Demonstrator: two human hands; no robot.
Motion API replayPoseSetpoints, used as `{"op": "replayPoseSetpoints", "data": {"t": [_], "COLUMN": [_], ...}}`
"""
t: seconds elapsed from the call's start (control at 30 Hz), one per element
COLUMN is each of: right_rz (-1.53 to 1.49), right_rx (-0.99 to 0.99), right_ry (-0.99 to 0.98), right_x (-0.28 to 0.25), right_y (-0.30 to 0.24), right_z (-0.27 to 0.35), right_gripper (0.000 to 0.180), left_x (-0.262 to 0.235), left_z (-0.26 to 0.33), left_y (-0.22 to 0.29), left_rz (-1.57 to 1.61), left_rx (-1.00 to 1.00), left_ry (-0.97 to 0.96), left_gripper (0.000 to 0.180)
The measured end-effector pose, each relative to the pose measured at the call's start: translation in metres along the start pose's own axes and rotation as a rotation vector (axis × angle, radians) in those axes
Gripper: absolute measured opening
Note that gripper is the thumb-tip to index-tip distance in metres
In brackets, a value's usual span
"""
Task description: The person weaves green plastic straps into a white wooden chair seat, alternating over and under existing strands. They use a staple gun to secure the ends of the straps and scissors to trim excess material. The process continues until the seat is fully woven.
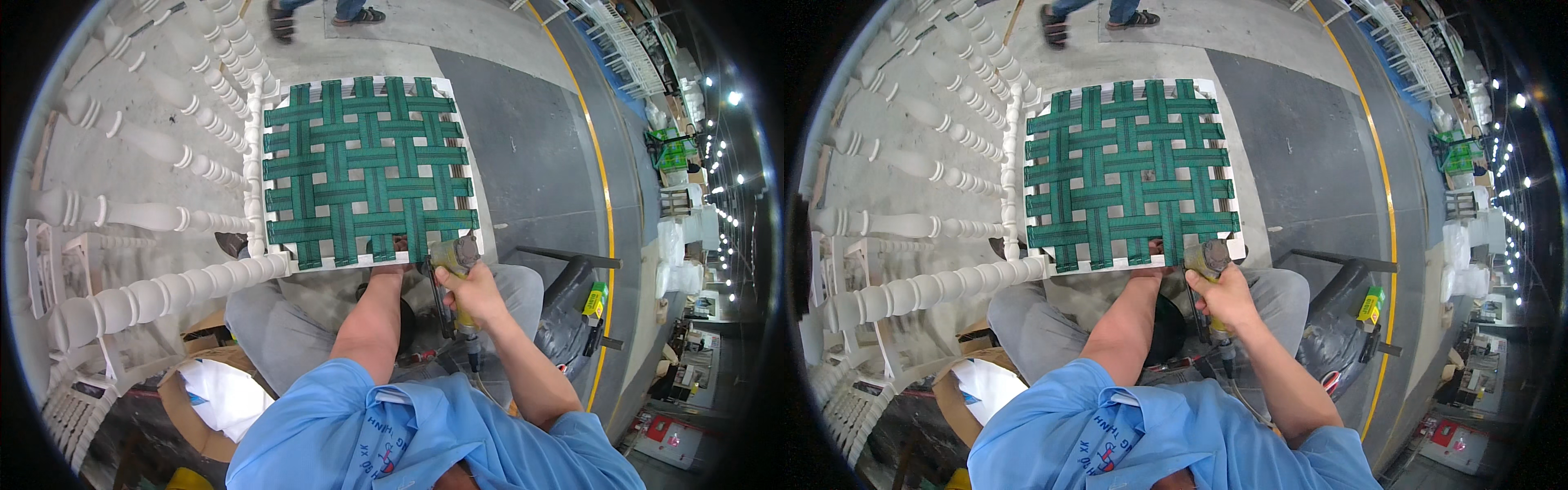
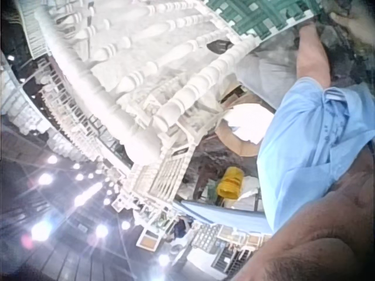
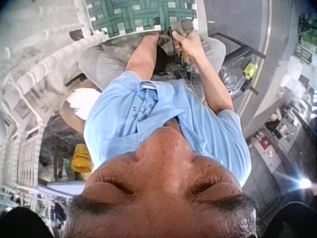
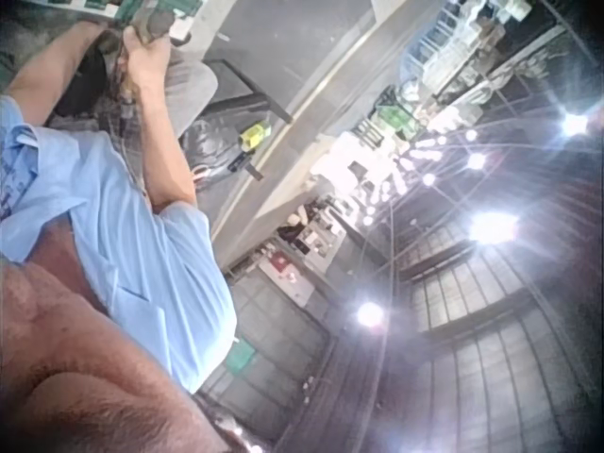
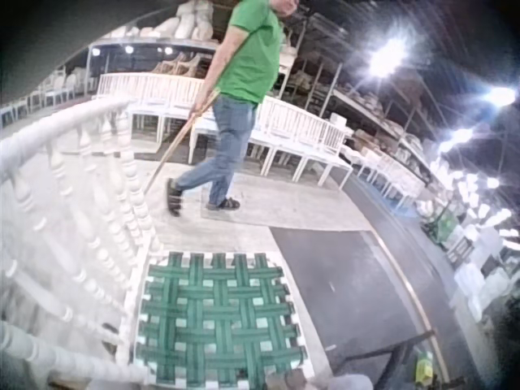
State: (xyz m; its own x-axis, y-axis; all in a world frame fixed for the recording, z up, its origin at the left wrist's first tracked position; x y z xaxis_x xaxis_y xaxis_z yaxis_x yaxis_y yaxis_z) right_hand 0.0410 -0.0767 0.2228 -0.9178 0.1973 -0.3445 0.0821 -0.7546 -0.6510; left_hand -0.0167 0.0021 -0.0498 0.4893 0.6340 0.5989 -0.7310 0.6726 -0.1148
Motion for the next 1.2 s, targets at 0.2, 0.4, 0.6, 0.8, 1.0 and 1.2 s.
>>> {"op": "replayPoseSetpoints", "data": {"t": [0.2, 0.4, 0.6, 0.8, 1.0, 1.2], "right_rz": [-0.005, 0.021, 0.041, -0.14, -0.264, -0.244], "right_rx": [-0.034, -0.032, -0.056, -0.127, -0.113, -0.061], "right_ry": [-0.012, -0.014, -0.051, 0.053, -0.007, -0.128], "right_x": [0.006, 0.017, 0.018, -0.038, -0.084, -0.078], "right_y": [-0.01, -0.013, -0.013, -0.022, 0.01, 0.039], "right_z": [0.005, 0.007, 0.012, 0.047, 0.061, 0.062], "right_gripper": [0.026, 0.03, 0.021, 0.026, 0.035, 0.041], "left_x": [-0.002, -0.003, -0.001, -0.022, -0.038, 0.009], "left_z": [0.003, 0.003, 0.008, 0.051, 0.101, 0.161], "left_y": [0.0, -0.002, -0.008, -0.037, 0.016, -0.017], "left_rz": [0.0, 0.032, 0.089, 0.017, -1.882, -1.534], "left_rx": [-0.025, -0.052, -0.13, -0.488, -0.021, 0.044], "left_ry": [0.055, 0.041, 0.022, 0.112, 0.255, -0.424], "left_gripper": [0.05, 0.046, 0.044, 0.042, 0.046, 0.043]}}
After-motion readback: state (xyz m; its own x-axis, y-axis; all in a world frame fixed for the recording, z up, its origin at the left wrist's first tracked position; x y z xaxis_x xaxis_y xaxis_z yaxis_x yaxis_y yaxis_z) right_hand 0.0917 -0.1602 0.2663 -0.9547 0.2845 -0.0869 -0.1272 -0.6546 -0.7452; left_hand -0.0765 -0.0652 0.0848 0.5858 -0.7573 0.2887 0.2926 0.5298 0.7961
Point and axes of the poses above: each hand's wrist, its own z-axis away from the middle knuckle, its own x-axis out of the palm, y = z × x, the point moved 8 cm from there along -z, towards the middle knuckle, and after that the axes turned 5 degrees about z, right-handed, at the moved point
